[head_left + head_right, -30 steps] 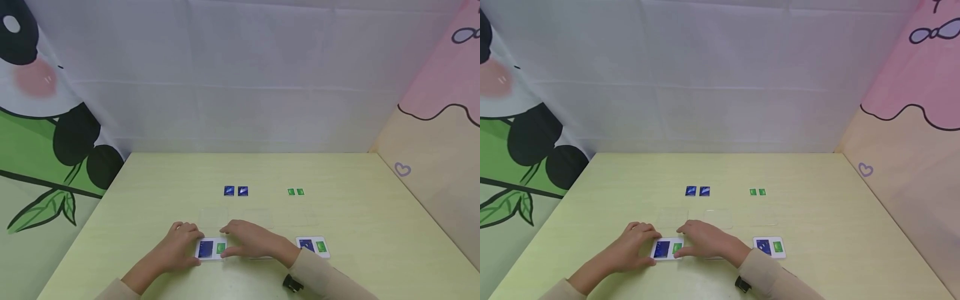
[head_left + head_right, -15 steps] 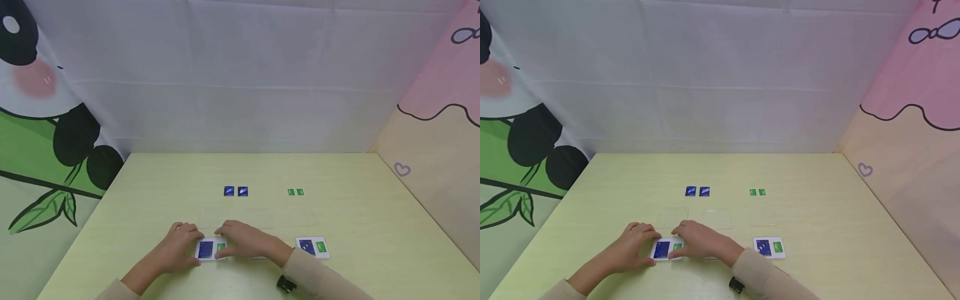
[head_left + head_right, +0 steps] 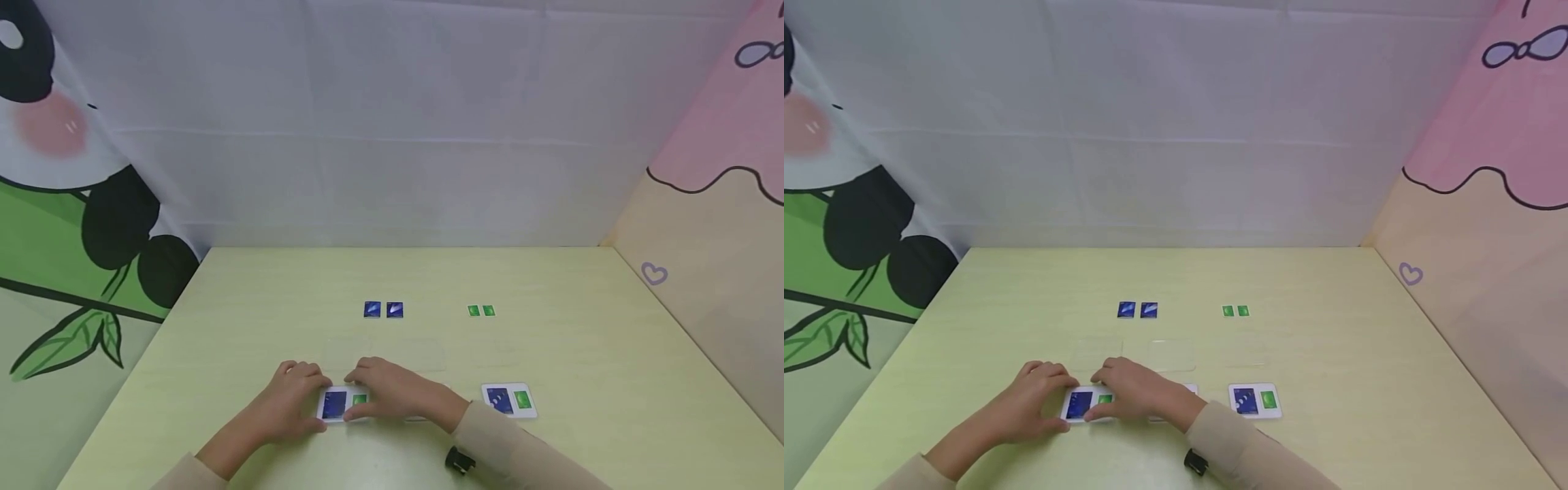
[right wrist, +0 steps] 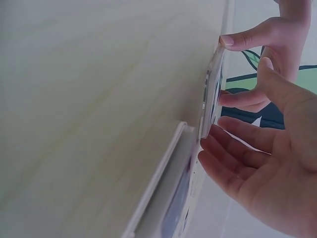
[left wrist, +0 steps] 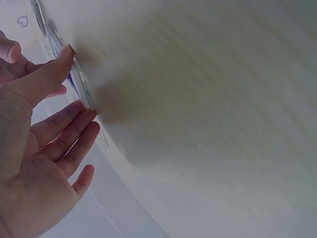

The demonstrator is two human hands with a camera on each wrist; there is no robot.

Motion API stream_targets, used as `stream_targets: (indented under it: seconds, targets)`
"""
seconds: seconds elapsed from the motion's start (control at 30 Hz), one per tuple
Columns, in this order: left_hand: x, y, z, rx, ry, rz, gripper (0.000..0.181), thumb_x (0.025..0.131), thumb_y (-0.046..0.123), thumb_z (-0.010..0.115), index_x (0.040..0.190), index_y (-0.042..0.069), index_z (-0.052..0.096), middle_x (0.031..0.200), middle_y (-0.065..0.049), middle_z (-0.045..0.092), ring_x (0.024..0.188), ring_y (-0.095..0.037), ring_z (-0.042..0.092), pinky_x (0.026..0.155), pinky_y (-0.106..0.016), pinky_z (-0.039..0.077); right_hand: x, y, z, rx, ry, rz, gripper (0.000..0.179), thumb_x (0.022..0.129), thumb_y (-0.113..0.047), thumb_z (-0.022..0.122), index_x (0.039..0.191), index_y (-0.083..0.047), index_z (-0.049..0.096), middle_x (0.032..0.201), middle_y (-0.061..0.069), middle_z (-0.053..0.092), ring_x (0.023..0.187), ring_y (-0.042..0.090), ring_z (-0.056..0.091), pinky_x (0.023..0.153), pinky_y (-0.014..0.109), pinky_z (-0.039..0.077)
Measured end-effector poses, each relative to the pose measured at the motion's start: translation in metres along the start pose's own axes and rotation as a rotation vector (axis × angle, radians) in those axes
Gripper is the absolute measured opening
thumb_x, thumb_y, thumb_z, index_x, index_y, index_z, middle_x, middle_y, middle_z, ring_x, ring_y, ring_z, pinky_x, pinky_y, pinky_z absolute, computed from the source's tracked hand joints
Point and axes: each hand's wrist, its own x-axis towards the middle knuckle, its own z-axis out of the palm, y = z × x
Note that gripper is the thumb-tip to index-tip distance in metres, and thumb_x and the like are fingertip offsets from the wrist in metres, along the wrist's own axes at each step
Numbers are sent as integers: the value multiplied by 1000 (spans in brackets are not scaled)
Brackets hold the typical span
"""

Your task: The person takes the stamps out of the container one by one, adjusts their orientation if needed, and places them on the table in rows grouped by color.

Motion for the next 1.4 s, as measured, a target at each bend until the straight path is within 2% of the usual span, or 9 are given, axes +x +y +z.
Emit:
stream_targets:
  seconds: [0.23, 0.73, 0.93, 1.4]
  targets:
    - [0, -1, 1, 3, -9, 0, 53, 63, 32, 87, 105, 7, 68, 99, 0, 62, 96, -20, 56, 97, -52, 38, 6, -2, 3, 5, -1, 9, 60, 84, -53, 66, 127, -11, 61, 115, -2, 63, 92, 2, 51, 82, 15, 46]
    - [0, -1, 2, 0, 4, 10, 52, 63, 31, 87, 104, 7, 68, 97, 1, 62, 94, -18, 56, 96, -51, 38, 14, -7, 8, 6, -4, 27, 57, 82, -52, 68, 123, -12, 63, 108, -4, 61, 90, 2, 49, 79, 14, 44]
    - [1, -1, 1, 5, 4, 14, 51, 63, 31, 87, 104, 7, 68, 97, 1, 62, 94, -17, 55, 95, -51, 38, 17, -11, 7, -25, 3, 38, 51, 82, -48, 71, 118, -12, 64, 105, -5, 61, 88, 2, 49, 77, 14, 44]
    - [2, -4, 3, -19, -13, 6, 52, 62, 31, 87, 105, 7, 68, 98, 1, 63, 95, -18, 56, 95, -52, 38, 23, -16, 11, -19, 32, 125, 50, 77, -45, 77, 113, -12, 65, 101, -3, 62, 84, 4, 48, 73, 14, 43]
